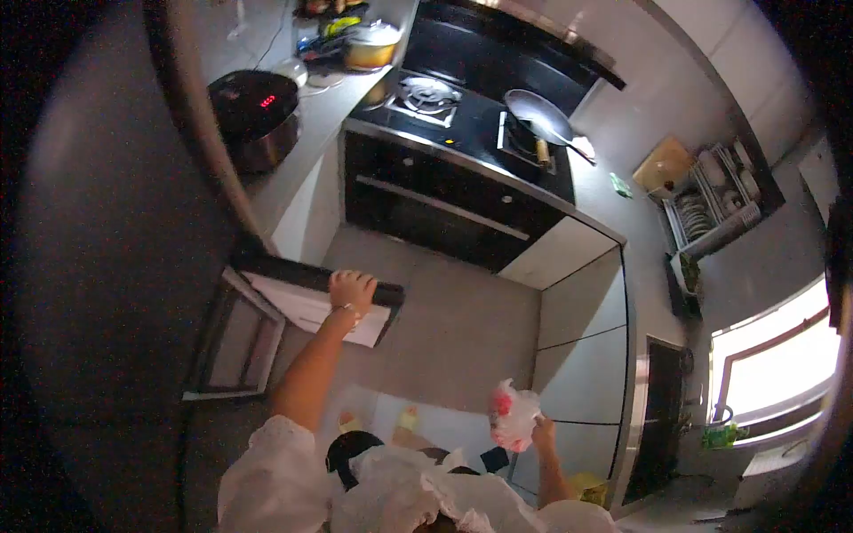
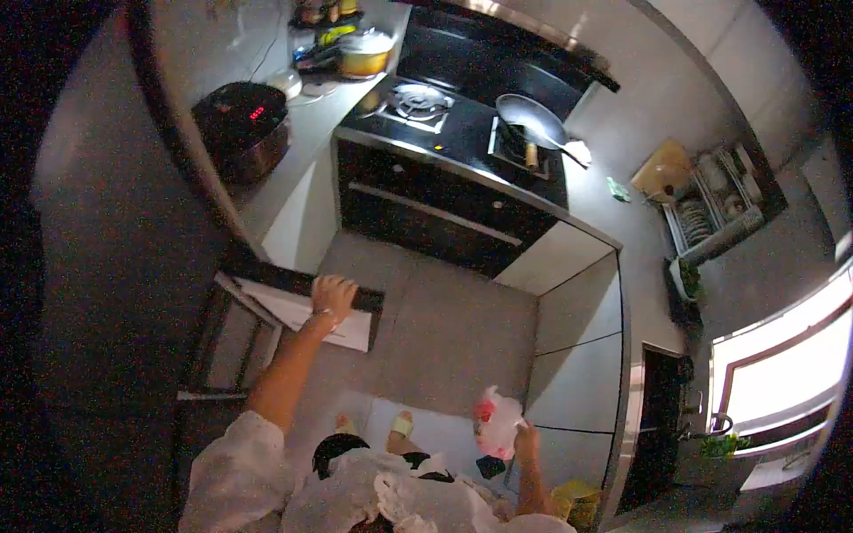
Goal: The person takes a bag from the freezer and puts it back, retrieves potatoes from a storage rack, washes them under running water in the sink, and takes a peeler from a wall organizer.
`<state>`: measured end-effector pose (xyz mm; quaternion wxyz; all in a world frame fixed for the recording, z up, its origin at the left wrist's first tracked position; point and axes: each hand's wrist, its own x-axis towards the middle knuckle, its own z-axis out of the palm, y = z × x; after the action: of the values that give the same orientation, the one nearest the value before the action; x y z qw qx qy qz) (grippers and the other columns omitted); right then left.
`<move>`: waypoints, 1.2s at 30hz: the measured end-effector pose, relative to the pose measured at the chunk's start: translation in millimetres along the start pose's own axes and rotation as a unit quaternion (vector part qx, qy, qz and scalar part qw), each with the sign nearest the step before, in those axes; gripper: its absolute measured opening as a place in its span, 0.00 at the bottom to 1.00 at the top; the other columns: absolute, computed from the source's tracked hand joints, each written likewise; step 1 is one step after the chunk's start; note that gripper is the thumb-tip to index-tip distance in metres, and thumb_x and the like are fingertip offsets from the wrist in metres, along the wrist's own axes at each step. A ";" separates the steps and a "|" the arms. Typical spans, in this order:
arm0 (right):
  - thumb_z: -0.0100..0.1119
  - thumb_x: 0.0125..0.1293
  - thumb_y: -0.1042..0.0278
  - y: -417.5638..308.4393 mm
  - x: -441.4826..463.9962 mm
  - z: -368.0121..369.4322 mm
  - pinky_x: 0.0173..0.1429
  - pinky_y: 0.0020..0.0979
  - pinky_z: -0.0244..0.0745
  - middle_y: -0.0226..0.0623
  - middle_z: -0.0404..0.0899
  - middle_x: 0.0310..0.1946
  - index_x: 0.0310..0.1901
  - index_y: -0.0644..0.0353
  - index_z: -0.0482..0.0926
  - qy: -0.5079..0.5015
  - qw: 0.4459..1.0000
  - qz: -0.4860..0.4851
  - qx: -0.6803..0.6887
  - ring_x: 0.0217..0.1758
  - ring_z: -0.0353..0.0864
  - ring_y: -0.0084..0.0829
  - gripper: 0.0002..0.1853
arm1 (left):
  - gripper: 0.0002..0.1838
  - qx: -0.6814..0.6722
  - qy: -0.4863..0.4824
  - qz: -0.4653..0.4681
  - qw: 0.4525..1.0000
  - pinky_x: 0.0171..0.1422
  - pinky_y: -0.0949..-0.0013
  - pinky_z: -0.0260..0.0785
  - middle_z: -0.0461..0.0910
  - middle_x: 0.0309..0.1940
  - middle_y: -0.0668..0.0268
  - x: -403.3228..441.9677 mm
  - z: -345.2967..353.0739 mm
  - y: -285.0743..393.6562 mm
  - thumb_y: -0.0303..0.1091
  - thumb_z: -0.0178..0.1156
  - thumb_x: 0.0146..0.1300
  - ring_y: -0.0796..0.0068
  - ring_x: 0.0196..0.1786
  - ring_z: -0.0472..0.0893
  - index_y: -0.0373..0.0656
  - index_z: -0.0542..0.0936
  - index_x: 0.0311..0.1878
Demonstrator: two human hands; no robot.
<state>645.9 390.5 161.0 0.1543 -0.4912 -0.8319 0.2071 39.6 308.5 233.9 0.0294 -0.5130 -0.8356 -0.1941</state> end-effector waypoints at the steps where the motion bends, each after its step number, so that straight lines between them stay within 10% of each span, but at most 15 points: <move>1: 0.49 0.58 0.68 -14.0 -8.7 -11.3 0.33 0.40 0.68 0.52 0.75 0.29 0.37 0.67 0.75 -0.029 0.996 0.069 0.045 0.30 0.74 0.44 0.11 | 0.17 -0.017 0.008 -0.018 1.000 0.60 0.53 0.53 0.77 0.44 0.64 -4.6 -1.7 2.6 0.46 0.45 0.63 0.60 0.51 0.71 0.47 0.79 0.42; 11: 0.48 0.60 0.64 46.7 -15.3 34.4 0.36 0.46 0.69 0.55 0.76 0.30 0.35 0.65 0.76 -0.062 0.971 0.203 0.107 0.36 0.75 0.54 0.12 | 0.21 0.149 -0.228 -0.041 0.961 0.64 0.55 0.50 0.76 0.43 0.60 -115.2 -70.0 28.2 0.48 0.43 0.64 0.60 0.52 0.69 0.43 0.81 0.37; 17: 0.49 0.56 0.69 -9.3 14.6 8.0 0.30 0.39 0.68 0.45 0.75 0.22 0.33 0.68 0.76 -0.030 0.992 0.089 0.081 0.26 0.75 0.41 0.11 | 0.19 0.255 -0.547 0.021 0.797 0.68 0.53 0.45 0.72 0.53 0.60 -192.4 -95.3 3.1 0.48 0.44 0.64 0.60 0.58 0.66 0.51 0.79 0.47; 19: 0.48 0.56 0.71 2.9 24.1 24.8 0.25 0.36 0.66 0.37 0.73 0.19 0.32 0.69 0.76 0.092 0.992 -0.027 0.085 0.21 0.72 0.34 0.10 | 0.19 0.279 -0.498 -0.032 0.821 0.68 0.51 0.44 0.70 0.55 0.59 -231.3 -79.8 -35.8 0.50 0.45 0.63 0.59 0.61 0.64 0.51 0.79 0.47; 25: 0.46 0.61 0.69 -28.5 44.2 15.5 0.18 0.21 0.55 0.22 0.64 0.15 0.36 0.59 0.77 0.068 0.890 0.307 0.331 0.17 0.61 0.15 0.09 | 0.21 0.240 -0.094 -0.002 0.966 0.66 0.50 0.48 0.71 0.52 0.55 -333.5 -68.5 -178.7 0.53 0.50 0.58 0.56 0.59 0.65 0.49 0.80 0.43; 36: 0.47 0.59 0.71 -80.2 39.4 -35.9 0.25 0.25 0.61 0.27 0.69 0.21 0.41 0.65 0.75 0.167 0.905 0.363 0.144 0.23 0.63 0.19 0.11 | 0.19 0.099 -0.267 -0.206 0.936 0.57 0.53 0.57 0.74 0.44 0.53 -340.5 -38.6 -232.0 0.48 0.55 0.54 0.55 0.50 0.70 0.44 0.79 0.41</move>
<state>583.5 397.5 234.1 0.2745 -0.7591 -0.5190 0.2811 -7.0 -85.6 116.7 -0.1853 -0.3572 -0.9149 0.0320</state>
